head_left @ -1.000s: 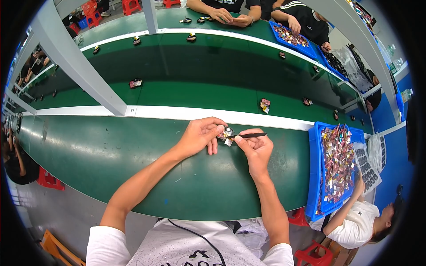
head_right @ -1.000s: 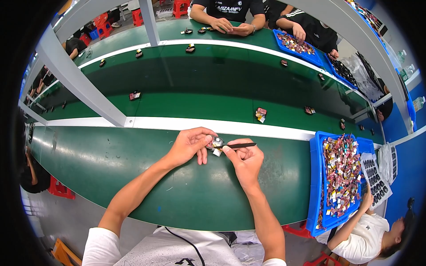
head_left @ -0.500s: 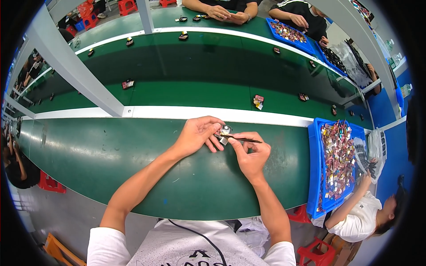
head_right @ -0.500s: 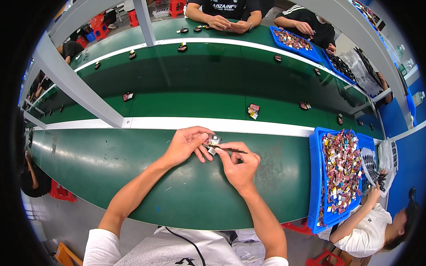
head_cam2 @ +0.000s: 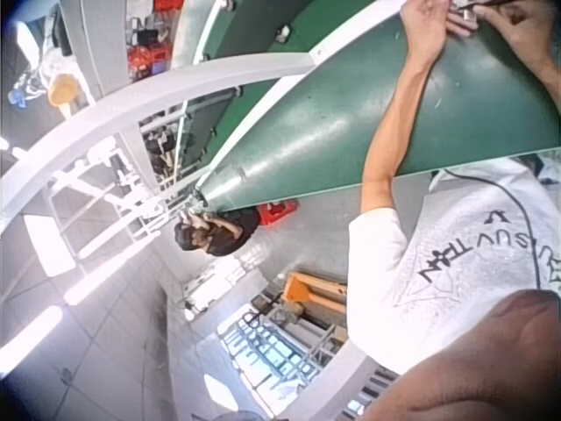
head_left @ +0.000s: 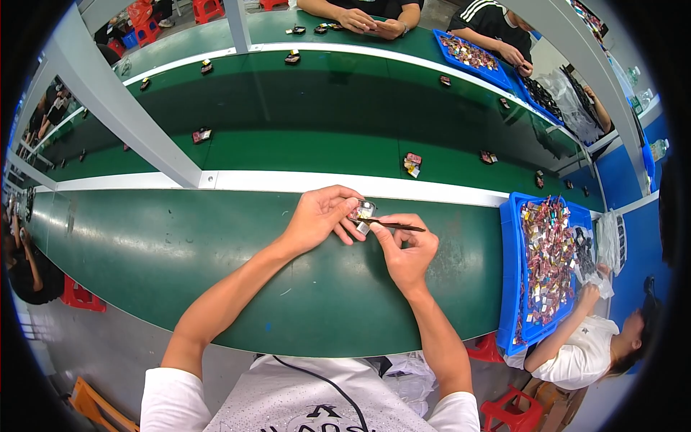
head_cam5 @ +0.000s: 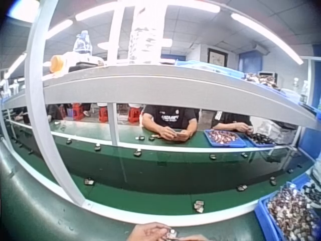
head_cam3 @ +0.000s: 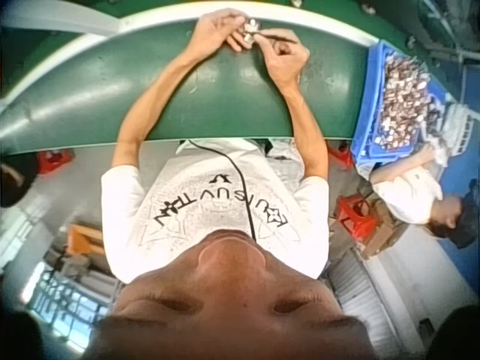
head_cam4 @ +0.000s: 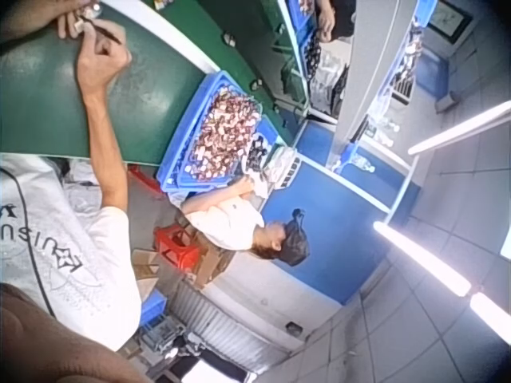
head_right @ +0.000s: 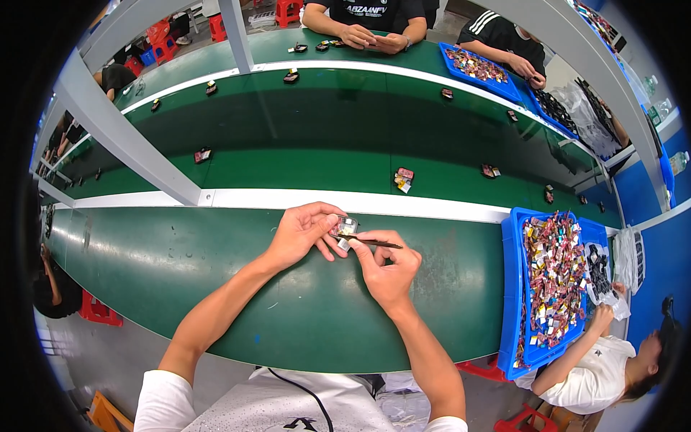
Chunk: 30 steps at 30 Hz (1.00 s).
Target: Assembling small components at a factory conveyor belt station using tweezers.
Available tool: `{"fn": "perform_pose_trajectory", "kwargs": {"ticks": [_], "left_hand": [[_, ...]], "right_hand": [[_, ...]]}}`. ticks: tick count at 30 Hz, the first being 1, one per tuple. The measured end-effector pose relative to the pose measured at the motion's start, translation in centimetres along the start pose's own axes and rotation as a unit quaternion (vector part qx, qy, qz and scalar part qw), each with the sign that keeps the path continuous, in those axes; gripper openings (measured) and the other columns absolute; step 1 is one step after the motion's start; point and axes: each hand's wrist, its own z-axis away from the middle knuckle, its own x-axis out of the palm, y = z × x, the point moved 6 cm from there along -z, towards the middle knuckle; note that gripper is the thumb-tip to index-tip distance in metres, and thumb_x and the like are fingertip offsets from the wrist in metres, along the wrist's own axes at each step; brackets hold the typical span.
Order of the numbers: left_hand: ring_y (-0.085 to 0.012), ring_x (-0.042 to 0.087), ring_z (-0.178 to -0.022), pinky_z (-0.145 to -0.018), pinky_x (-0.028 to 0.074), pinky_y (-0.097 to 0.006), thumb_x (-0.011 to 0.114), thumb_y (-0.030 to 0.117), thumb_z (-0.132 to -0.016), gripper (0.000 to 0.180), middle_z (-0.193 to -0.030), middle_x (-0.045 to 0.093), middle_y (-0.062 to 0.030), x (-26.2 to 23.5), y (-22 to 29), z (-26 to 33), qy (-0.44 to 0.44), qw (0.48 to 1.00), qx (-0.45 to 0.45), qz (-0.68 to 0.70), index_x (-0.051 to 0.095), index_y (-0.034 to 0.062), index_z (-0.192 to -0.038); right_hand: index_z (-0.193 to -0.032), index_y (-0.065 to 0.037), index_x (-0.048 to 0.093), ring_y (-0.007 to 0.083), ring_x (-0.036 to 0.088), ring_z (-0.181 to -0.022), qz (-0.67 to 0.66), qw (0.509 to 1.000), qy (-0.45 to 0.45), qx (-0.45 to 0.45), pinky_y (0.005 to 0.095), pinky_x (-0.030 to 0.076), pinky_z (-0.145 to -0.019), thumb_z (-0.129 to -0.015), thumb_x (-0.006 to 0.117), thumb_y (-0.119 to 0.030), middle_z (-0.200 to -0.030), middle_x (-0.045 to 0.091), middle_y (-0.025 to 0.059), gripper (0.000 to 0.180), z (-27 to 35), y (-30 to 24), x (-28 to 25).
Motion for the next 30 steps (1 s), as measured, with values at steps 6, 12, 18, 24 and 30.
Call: {"fn": "perform_pose_trajectory", "kwargs": {"ticks": [6,12,18,24,30], "left_hand": [[-0.0266,0.076,-0.075,-0.057,0.063,-0.030,0.054,0.016,-0.107,0.029,-0.099,0.071,-0.0179,0.0,-0.2,0.0,0.007,1.000,-0.009,-0.002,0.060,-0.0087,-0.121],[-0.0268,0.076,-0.074,-0.057,0.063,-0.030,0.054,0.012,-0.106,0.027,-0.098,0.070,-0.0174,-0.1,0.0,0.1,0.019,1.000,-0.017,0.001,0.060,-0.0100,-0.120],[-0.0267,0.076,-0.074,-0.057,0.062,-0.030,0.054,0.013,-0.106,0.027,-0.099,0.070,-0.0180,-0.1,0.0,0.0,0.021,1.000,-0.010,0.004,0.060,-0.0099,-0.119],[-0.0265,0.076,-0.074,-0.055,0.063,-0.030,0.053,0.015,-0.107,0.028,-0.101,0.072,-0.0181,-0.1,-0.2,0.0,0.016,1.000,0.003,-0.006,0.061,-0.0081,-0.120],[-0.0257,0.076,-0.073,-0.055,0.063,-0.030,0.054,0.015,-0.106,0.028,-0.100,0.072,-0.0179,-0.2,-0.2,0.0,0.013,1.000,-0.003,-0.002,0.061,-0.0081,-0.120]], "right_hand": [[-0.092,0.004,0.073,-0.0011,0.040,-0.047,-0.036,0.998,-0.011,0.053,0.0190,0.028,-0.046,-0.081,0.081,0.004,-0.075,0.070,-0.0004,0.013,0.1,1.0,-0.1],[-0.092,0.003,0.073,-0.0010,0.042,-0.048,-0.022,0.999,-0.002,0.024,0.0197,0.030,-0.045,-0.081,0.081,0.004,-0.079,0.071,0.0018,0.013,0.0,0.3,-0.3],[-0.092,-0.001,0.074,0.0020,0.042,-0.045,0.024,0.999,-0.017,-0.042,0.0231,0.030,-0.044,-0.079,0.082,0.002,-0.078,0.071,0.0034,0.015,-0.1,-0.6,-0.2],[-0.090,-0.004,0.076,0.0043,0.038,-0.041,0.068,0.993,-0.028,-0.089,0.0245,0.029,-0.042,-0.078,0.084,0.000,-0.068,0.068,0.0016,0.015,-0.2,-1.4,0.0],[-0.089,-0.006,0.076,0.0051,0.037,-0.040,0.067,0.993,-0.030,-0.096,0.0252,0.029,-0.042,-0.078,0.084,-0.001,-0.061,0.063,-0.0003,0.014,-0.2,-1.5,0.0]]}}
